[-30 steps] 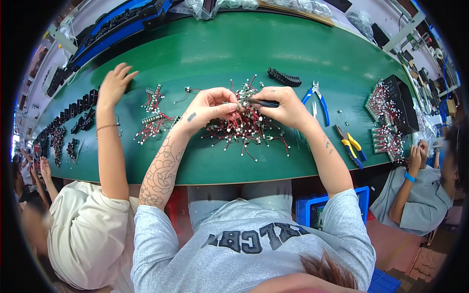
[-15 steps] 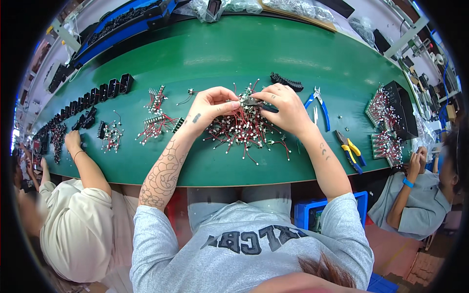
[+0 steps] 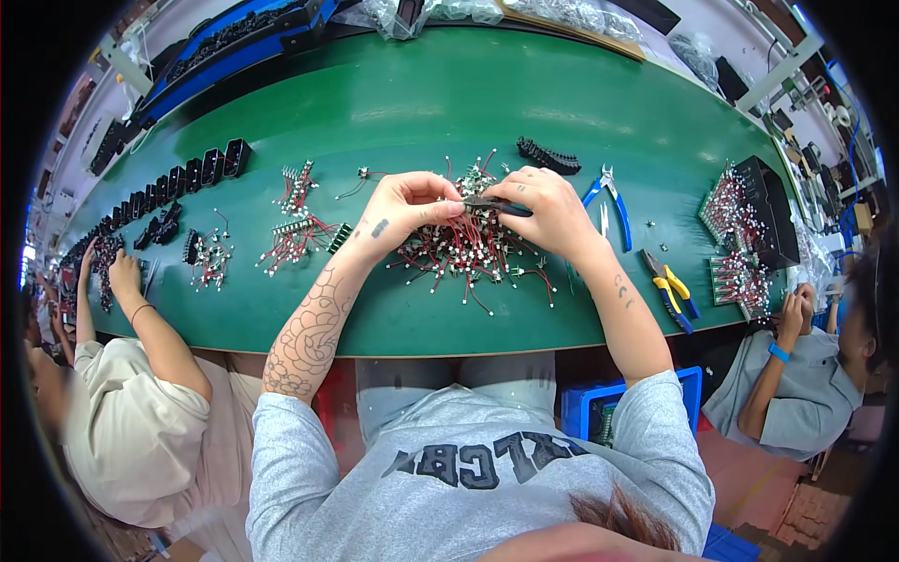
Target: Manually assembling small electronic components at a production line workstation.
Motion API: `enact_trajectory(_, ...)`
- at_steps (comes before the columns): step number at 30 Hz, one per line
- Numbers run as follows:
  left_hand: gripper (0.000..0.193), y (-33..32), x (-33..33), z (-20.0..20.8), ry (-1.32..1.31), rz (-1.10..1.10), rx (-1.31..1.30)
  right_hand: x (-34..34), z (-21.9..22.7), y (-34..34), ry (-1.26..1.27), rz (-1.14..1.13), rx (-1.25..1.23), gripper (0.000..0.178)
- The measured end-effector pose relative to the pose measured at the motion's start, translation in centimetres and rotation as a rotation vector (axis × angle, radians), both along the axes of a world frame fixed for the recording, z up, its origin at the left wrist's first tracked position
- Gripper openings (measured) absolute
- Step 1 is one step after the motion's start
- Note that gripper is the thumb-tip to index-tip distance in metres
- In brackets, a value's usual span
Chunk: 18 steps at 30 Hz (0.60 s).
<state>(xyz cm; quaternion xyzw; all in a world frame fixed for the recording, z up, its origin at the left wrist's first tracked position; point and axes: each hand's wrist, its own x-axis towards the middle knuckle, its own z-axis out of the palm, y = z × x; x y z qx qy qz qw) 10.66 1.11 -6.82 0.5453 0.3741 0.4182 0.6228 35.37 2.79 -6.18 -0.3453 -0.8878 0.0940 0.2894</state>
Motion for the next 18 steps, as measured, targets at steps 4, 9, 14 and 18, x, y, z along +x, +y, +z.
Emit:
enact_trajectory(4,0.011,0.1,-0.4,0.0,-0.025,-0.073,-0.054,0.1,0.2,0.0,0.082,0.064,-0.191,0.029)
enact_trajectory(9,0.012,0.5,-1.1,-0.1,-0.129,-0.15,-0.134,0.0,0.6,0.1,0.172,0.097,-0.433,0.026)
enact_trajectory(14,0.013,0.7,-1.1,0.1,-0.233,-0.022,-0.144,0.3,0.6,0.5,0.174,-0.059,-0.169,0.03)
enact_trajectory(18,0.012,0.2,-0.3,0.8,-0.217,0.07,-0.164,0.4,-0.2,1.0,0.105,-0.133,0.06,0.033)
